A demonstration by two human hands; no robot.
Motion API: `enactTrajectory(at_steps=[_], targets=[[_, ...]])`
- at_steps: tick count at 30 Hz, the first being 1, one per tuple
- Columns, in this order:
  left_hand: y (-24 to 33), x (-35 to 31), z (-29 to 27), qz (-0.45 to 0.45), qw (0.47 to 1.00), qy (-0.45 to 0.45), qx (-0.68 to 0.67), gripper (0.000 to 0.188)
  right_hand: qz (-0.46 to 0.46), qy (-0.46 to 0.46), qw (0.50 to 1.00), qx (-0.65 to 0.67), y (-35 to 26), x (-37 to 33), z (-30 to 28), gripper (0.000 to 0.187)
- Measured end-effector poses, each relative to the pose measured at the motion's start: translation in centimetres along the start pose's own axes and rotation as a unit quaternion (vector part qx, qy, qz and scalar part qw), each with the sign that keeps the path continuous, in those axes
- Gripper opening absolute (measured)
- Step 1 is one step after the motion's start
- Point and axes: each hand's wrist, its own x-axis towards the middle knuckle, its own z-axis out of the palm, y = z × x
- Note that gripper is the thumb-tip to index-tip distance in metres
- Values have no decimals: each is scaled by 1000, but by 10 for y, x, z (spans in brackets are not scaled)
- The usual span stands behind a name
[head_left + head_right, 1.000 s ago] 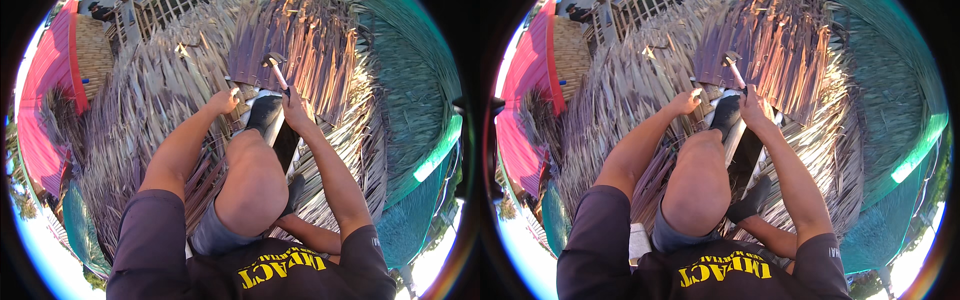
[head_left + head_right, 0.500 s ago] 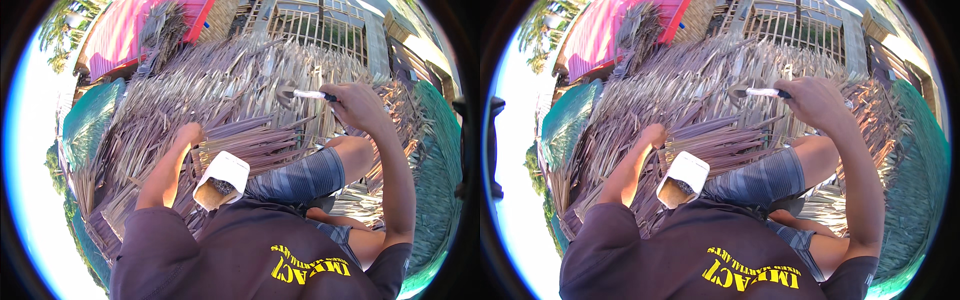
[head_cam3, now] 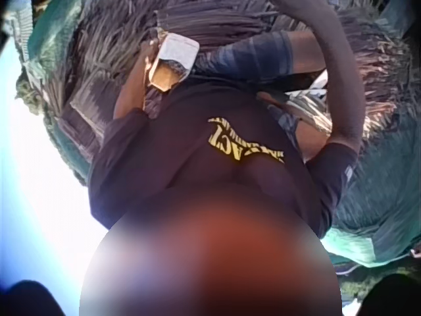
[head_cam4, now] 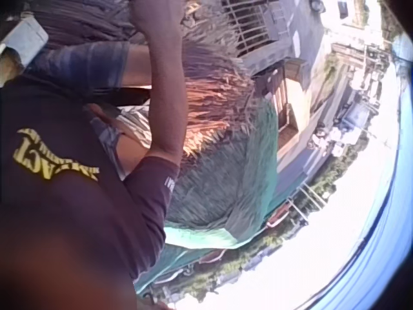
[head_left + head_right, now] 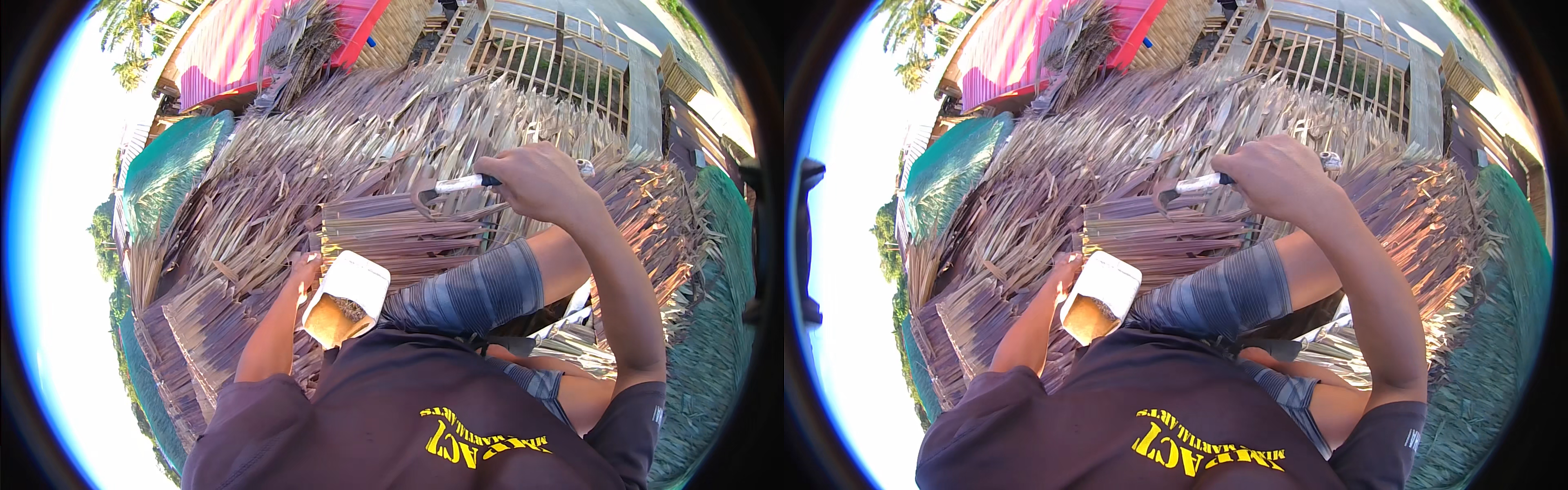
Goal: The person secures thatched roof material to a wooden frame using a hammer and nails. They repeatedly position the thatch, place nails, and hammer them in while working on the roof surface.
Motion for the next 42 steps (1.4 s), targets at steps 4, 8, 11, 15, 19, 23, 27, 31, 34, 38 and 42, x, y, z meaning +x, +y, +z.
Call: enactTrajectory(at_steps=[4, 8, 11, 15, 19, 23, 27, 31, 34, 38, 42], targets=[[-33, -30, 11, -102, 966, 223, 78, 39, -62, 16, 998, 13, -3, 4, 1, 20], [-38, -51, -3, -55, 988, 38, 141, 47, -74, 51, 994, 56, 6, -3, 7, 19], [-38, -57, -14, 20, 993, 71, 96, 50, -61, 91, 991, 77, 21, -17, 16, 23], [-35, -71, -15, 89, 968, 97, 215, 55, -52, 92, 990, 90, 32, -27, 27, 21], [-22, -88, -7, 115, 973, 109, 165, 53, -69, 86, 992, 67, 36, -30, 34, 21], [-16, -92, 5, 58, 951, 191, 234, 48, -89, 96, 989, 68, 40, -37, 35, 21], [13, -105, -12, 36, 935, 223, 272, 47, -62, 82, 992, 80, 46, -49, 19, 21], [112, -146, -139, 34, 888, 289, 355, 38, -30, 67, 995, 62, 51, -48, -5, 23], [207, -163, -249, 138, 785, 431, 423, 29, -15, 79, 996, 31, 41, -28, -11, 23], [354, -132, -286, 345, 661, 444, 497, 32, 18, 141, 989, 42, -3, 13, -4, 28], [499, -120, -166, 339, 741, 342, 468, 34, 100, 231, 964, 87, -40, 34, -17, 33]])
